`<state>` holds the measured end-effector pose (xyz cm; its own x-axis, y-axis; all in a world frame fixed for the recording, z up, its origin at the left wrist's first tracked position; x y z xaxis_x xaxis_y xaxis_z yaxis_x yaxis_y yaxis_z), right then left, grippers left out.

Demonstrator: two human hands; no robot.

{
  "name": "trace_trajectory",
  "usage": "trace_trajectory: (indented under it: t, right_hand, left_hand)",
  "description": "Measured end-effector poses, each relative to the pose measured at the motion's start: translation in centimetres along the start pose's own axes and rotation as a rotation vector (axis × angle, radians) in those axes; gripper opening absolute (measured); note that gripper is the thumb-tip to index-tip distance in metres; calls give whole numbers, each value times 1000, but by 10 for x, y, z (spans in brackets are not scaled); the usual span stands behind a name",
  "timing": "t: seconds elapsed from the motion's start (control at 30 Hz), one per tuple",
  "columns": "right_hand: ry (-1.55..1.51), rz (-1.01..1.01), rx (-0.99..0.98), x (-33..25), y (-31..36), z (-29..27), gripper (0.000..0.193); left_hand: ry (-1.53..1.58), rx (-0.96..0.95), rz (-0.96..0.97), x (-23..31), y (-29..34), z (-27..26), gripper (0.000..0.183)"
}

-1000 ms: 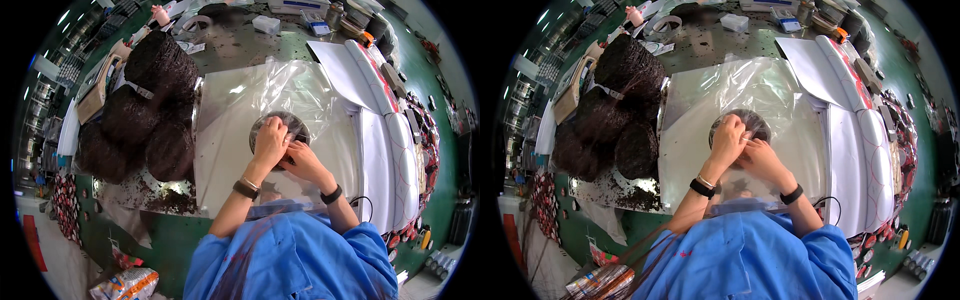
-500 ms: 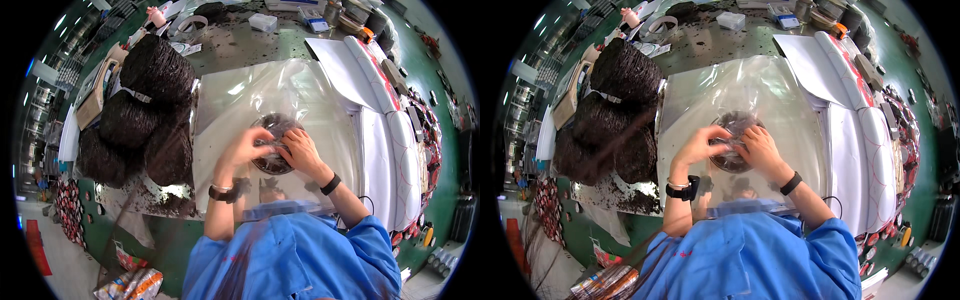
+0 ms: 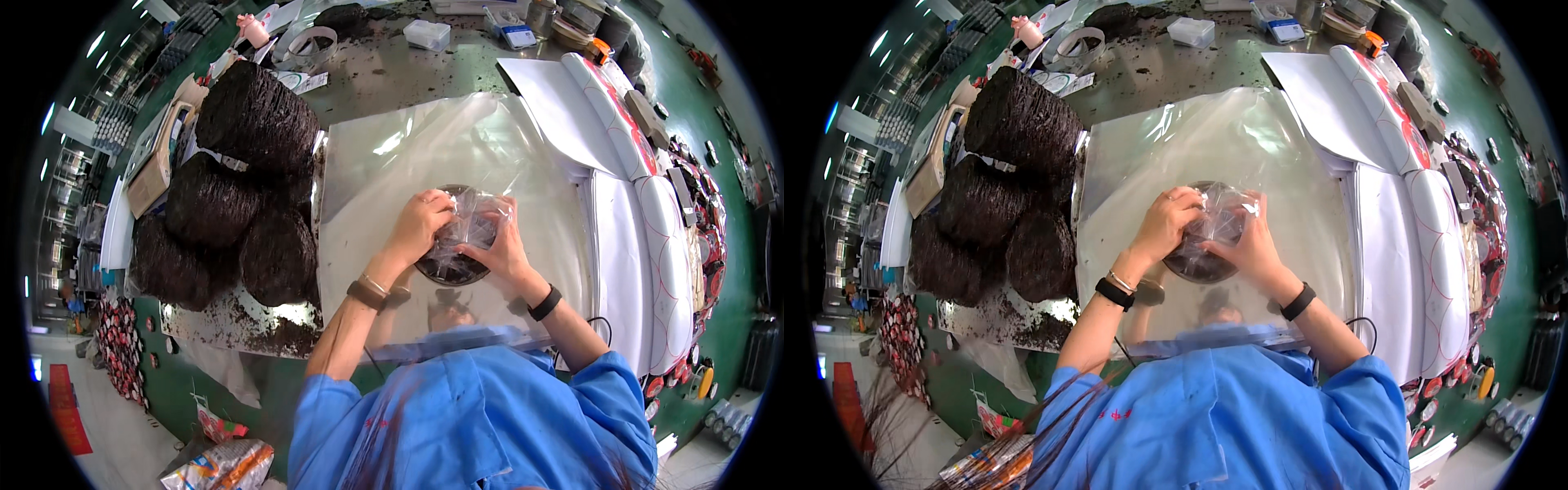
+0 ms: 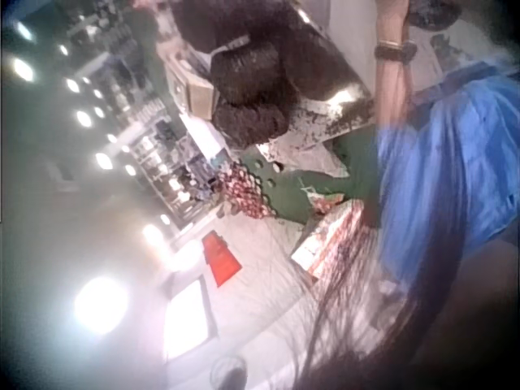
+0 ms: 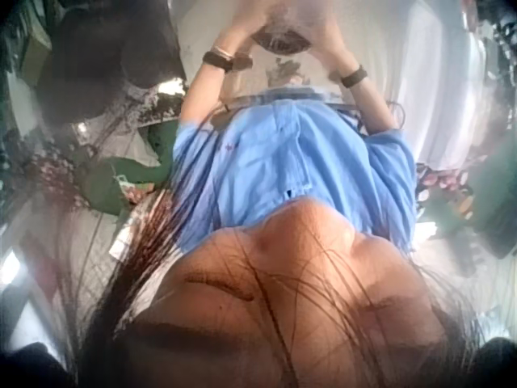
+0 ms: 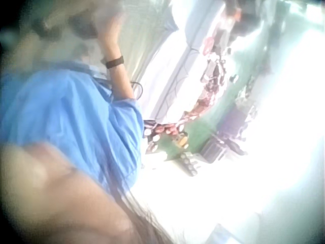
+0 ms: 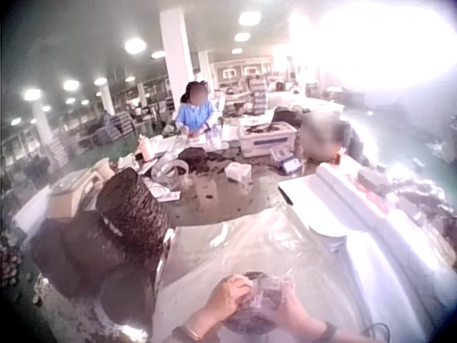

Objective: The person wraps dark compressed tea cakes in clear plastic film and seals them with red circular labels. The worker repeatedly picks up a tea cake, places it on a plastic sheet, folds the film around it, and applies a label to the top. The finished packages are placed on a nearby stack.

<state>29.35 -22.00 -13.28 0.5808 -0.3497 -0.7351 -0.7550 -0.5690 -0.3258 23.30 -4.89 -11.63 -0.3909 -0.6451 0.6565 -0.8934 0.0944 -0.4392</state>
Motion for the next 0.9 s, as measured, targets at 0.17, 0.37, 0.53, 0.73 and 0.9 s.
trace_trajectory:
  t: [0.17, 0.37, 0.53, 0.73, 0.9]
  right_hand:
    - [361, -430, -99, -3, -1, 6, 73]
    - [-208, -84, 17, 4, -1, -2, 60]
    - [254, -420, -115, -22, -2, 0, 39]
    - [784, -298, -264, -1, -6, 58, 14]
    - [411, -256, -503, 4, -15, 21, 39]
  left_hand:
    - [235, 119, -322, 0, 15, 1, 35]
    - [332, 110, -187, 2, 16, 9, 31]
    - [164, 92, -99, -3, 22, 18, 33]
    - [543, 291, -346, -2, 37, 27, 46]
    - [90, 284, -123, 6, 34, 48, 39]
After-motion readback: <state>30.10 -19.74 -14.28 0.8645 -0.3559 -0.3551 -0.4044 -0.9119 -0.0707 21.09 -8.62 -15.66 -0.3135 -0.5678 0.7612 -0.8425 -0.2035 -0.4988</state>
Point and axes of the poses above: each hand's wrist, its own y-axis away from the middle knuckle, its own z-axis out of the palm, x = y × z, the point moved 5 cm from there along -y, towards the middle knuckle, and after that the axes turned 14 degrees about y, right-handed, at the moved point
